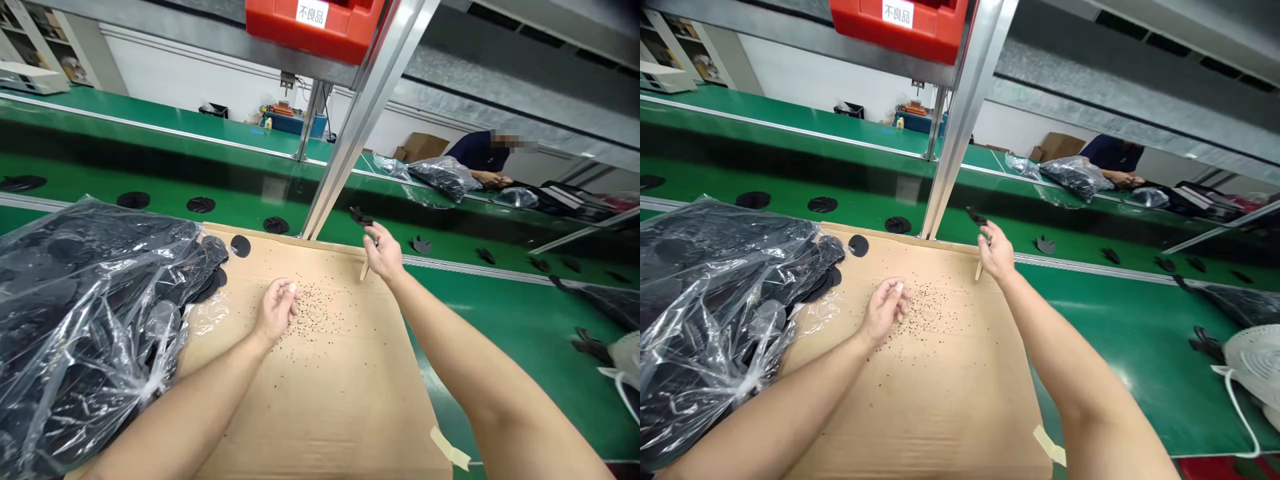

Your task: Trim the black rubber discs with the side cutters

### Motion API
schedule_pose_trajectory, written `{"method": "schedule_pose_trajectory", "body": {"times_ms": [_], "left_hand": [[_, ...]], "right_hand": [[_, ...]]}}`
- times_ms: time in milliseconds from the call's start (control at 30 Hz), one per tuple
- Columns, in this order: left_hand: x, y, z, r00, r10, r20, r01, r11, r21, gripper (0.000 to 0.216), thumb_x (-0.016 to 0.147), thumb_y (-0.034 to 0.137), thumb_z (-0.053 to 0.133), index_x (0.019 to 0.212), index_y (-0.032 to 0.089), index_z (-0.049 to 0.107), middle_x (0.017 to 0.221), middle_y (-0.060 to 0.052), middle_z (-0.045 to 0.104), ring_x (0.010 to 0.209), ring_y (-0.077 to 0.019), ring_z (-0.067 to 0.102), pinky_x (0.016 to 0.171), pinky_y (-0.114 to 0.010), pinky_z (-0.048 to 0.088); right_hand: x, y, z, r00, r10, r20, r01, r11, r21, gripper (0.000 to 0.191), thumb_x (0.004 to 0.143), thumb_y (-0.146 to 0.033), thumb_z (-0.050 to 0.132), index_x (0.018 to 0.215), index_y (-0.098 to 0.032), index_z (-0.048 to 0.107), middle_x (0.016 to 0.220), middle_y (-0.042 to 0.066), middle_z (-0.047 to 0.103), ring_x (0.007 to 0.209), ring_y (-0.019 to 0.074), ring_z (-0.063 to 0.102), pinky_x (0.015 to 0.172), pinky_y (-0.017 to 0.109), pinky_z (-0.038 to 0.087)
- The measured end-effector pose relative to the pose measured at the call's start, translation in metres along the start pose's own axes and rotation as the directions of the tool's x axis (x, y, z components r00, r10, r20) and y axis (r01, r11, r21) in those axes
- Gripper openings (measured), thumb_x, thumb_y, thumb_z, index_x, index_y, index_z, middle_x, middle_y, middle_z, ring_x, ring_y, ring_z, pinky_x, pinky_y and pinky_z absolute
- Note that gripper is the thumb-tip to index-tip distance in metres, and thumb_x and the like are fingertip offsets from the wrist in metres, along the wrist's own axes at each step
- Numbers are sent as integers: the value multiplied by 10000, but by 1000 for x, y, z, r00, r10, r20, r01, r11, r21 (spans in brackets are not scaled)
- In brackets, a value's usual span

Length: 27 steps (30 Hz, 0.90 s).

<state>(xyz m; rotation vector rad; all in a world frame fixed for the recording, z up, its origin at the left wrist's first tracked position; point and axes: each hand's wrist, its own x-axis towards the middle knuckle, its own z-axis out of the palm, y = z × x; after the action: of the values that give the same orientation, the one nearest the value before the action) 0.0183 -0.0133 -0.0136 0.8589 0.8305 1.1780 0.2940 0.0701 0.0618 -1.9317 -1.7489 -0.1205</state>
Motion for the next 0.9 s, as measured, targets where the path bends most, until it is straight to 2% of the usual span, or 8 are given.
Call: {"method": "schedule_pose_trajectory", "body": {"times_ms": [100,200,267,333,433,533,667,900], "left_hand": [[4,11,-3,972,-216,94,232,949,-214,542,803,652,573,1039,165,543,753,-45,635,494,-99,526,387,-179,318],[7,23,-9,852,-407,329,508,792,-337,666,793,751,470,1012,134,591,760,-108,666,492,-125,554,382,-190,318],[7,28,-13,800,-438,410,581,736,-347,622,802,706,511,961,116,626,777,-131,677,509,-135,571,384,-196,332],[6,30,-15,812,-422,403,564,747,-353,415,805,510,645,925,113,640,791,-115,678,526,-121,571,390,-184,346],[4,26,-14,891,-337,303,438,815,-380,287,692,170,755,944,139,619,823,-58,669,533,-83,556,409,-155,362],[5,20,-9,944,-246,220,317,861,-398,437,645,112,774,1030,173,577,908,-47,669,551,-84,570,455,-177,418],[8,14,-6,971,-193,141,235,882,-409,503,625,106,789,1076,158,573,965,-56,658,641,-104,603,565,-228,490],[15,9,-2,981,-192,-15,169,895,-413,416,616,98,781,997,134,617,914,-45,667,694,-112,600,670,-256,498]], "right_hand": [[-60,-37,-5,954,-292,-60,297,912,282,356,945,-362,449,1168,-160,639,1312,128,596,1260,244,530,1074,449,430],[-112,-72,-7,852,-523,8,471,773,425,313,957,-309,455,1199,-199,621,1322,108,595,1198,218,585,1019,428,493],[-132,-87,-9,768,-633,97,537,719,442,315,956,-258,447,1228,-224,604,1357,95,572,1204,211,580,1003,416,506],[-141,-92,-11,748,-648,145,543,722,429,318,952,-253,449,1230,-237,602,1401,104,529,1125,209,622,958,412,527],[-142,-86,-8,883,-468,35,407,801,438,279,947,-311,470,1154,-218,633,1381,149,522,921,187,659,861,396,547],[-140,-76,4,991,-69,-118,123,832,542,289,918,-417,526,1029,-175,640,1019,113,650,822,179,621,774,359,531],[-148,-65,27,963,266,-46,-169,727,666,476,755,-529,702,1037,-171,567,723,-42,471,583,109,475,558,256,447],[-153,-60,41,959,278,-48,-187,753,630,570,700,-517,740,1112,-209,494,830,-12,501,627,129,503,548,260,441]]}}
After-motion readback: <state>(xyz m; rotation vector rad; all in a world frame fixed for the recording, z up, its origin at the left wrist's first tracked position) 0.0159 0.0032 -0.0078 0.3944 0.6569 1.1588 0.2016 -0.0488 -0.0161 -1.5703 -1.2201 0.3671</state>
